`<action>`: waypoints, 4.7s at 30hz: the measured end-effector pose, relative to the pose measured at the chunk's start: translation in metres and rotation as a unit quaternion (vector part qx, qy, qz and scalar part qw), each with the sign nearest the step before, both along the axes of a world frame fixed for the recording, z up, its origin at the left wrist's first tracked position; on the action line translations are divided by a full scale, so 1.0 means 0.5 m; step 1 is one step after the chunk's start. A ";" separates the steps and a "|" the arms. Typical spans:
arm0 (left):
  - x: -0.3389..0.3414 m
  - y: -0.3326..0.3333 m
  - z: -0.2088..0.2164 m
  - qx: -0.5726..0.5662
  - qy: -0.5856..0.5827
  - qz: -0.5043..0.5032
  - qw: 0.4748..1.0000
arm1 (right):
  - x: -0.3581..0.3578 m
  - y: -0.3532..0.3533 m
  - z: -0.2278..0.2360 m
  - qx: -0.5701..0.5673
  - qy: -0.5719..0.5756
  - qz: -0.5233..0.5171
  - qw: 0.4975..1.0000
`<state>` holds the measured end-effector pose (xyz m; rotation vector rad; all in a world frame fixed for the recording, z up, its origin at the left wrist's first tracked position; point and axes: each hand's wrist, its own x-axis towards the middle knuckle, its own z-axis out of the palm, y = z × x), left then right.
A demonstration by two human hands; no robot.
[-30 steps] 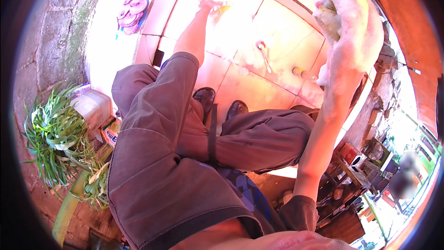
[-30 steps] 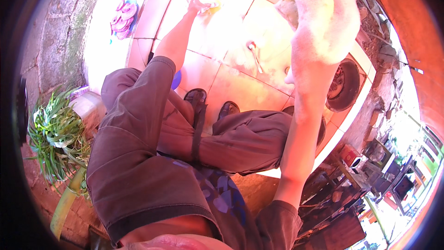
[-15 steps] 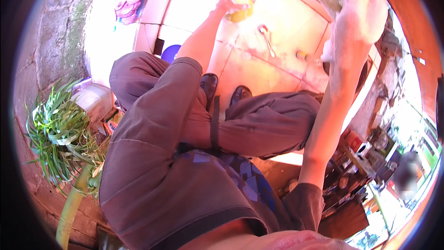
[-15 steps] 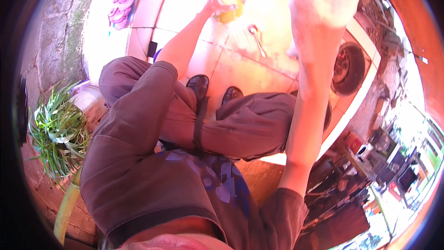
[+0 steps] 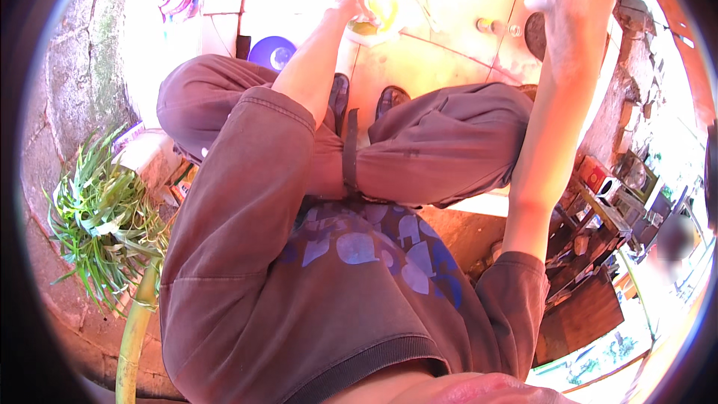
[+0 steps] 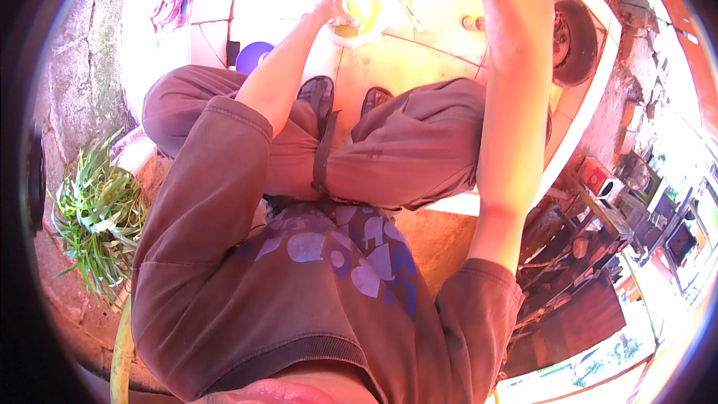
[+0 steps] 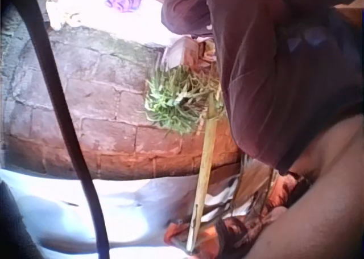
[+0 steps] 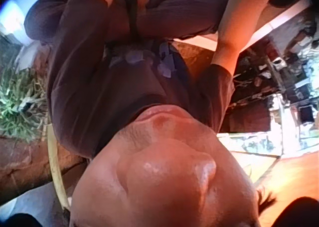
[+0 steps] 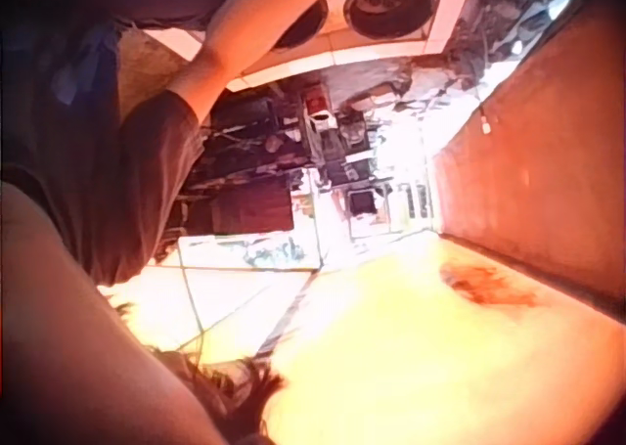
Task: The person sits on a tiled floor and washes a green bowl and a purple bowl using a yellow sponge and running water from a tap. They scrub the bowls, rinse them, and place them aside.
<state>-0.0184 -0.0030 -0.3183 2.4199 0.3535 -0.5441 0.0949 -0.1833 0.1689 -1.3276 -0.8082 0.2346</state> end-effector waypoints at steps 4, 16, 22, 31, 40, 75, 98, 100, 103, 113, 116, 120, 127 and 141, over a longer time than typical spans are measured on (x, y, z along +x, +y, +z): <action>-0.076 -0.088 -0.023 -0.020 -0.028 0.167 0.985 | -0.020 -0.070 -0.040 -0.034 0.018 -0.015 0.999; -0.161 -0.228 0.061 -0.063 0.013 0.393 0.917 | -0.010 -0.303 -0.159 -0.155 0.060 -0.046 0.985; -0.182 -0.309 0.075 0.048 -0.031 0.449 0.891 | 0.045 -0.365 -0.232 -0.188 0.096 -0.056 0.976; -0.186 -0.253 0.038 -0.173 -0.147 0.433 0.872 | 0.006 -0.301 -0.577 -0.272 0.218 0.006 0.937; -0.222 -0.276 -0.247 -0.017 -0.202 0.427 0.881 | -0.205 -0.152 -0.939 -0.191 0.257 -0.220 0.921; -0.216 -0.187 -0.077 -0.289 -0.178 0.518 0.785 | -0.181 -0.169 -0.909 -0.140 0.485 -0.124 0.854; -0.093 -0.132 0.075 -0.637 -0.142 0.532 0.540 | -0.120 -0.125 -0.804 -0.298 0.468 0.018 0.832; -0.075 -0.115 0.092 -0.651 -0.109 0.537 0.525 | -0.088 -0.120 -0.747 -0.294 0.318 0.038 0.900; -0.039 -0.080 0.129 -0.748 -0.106 0.413 0.509 | -0.051 -0.125 -0.639 -0.274 -0.057 0.058 0.958; 0.064 0.001 0.443 -0.717 -0.163 0.278 0.619 | 0.057 -0.096 -0.198 -0.251 -0.244 0.066 0.934; 0.083 -0.007 0.517 -0.567 -0.271 0.304 0.716 | 0.048 -0.061 -0.113 -0.202 0.055 -0.005 0.978; 0.124 0.018 0.581 -0.399 -0.364 0.259 0.801 | 0.028 0.021 -0.103 -0.164 -0.036 -0.072 0.983; 0.080 0.010 0.574 -0.650 -0.319 0.286 0.627 | 0.033 0.066 -0.159 -0.261 -0.544 0.021 0.797; 0.121 -0.026 0.532 -0.480 -0.401 0.281 0.727 | 0.009 0.068 -0.222 -0.352 -0.291 0.010 0.890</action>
